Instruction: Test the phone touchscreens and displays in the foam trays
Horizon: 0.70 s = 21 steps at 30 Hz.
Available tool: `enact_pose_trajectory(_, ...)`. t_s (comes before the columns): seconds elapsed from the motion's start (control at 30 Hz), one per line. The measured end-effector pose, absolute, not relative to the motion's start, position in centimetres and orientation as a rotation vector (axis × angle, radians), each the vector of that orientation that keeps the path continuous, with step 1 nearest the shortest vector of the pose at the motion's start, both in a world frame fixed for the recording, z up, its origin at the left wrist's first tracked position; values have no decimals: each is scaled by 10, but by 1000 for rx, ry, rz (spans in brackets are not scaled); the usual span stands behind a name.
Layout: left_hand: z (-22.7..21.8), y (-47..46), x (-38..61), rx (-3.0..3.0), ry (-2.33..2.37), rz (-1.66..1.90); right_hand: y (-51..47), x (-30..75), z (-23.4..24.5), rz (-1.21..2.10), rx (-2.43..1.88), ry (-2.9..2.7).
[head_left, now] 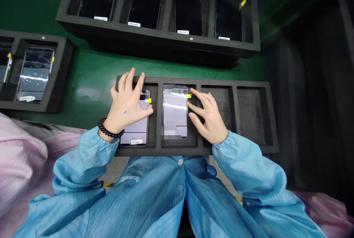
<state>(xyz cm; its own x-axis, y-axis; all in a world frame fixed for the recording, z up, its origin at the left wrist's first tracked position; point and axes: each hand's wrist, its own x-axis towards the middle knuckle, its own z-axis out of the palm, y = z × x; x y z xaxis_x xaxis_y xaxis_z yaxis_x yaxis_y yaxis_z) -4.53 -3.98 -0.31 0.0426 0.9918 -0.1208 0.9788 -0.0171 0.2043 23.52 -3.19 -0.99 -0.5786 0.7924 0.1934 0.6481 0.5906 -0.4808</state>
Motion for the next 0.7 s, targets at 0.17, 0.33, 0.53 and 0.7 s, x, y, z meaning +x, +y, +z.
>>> enact_pose_trajectory(0.17,-7,-42,-50,2155,1933,71,-37,239,-9,581,-1148,-2409)
enact_pose_trajectory(0.33,-14,-39,-57,2163,1920,223,-32,238,-11,631,-1103,-2395)
enact_pose_trajectory(0.53,-3,-74,-77,2207,1834,858,-33,242,-2,363,-1174,-2244)
enact_pose_trajectory(0.7,0,-133,-76,2138,2069,796,-47,236,9,285,-1092,-2352)
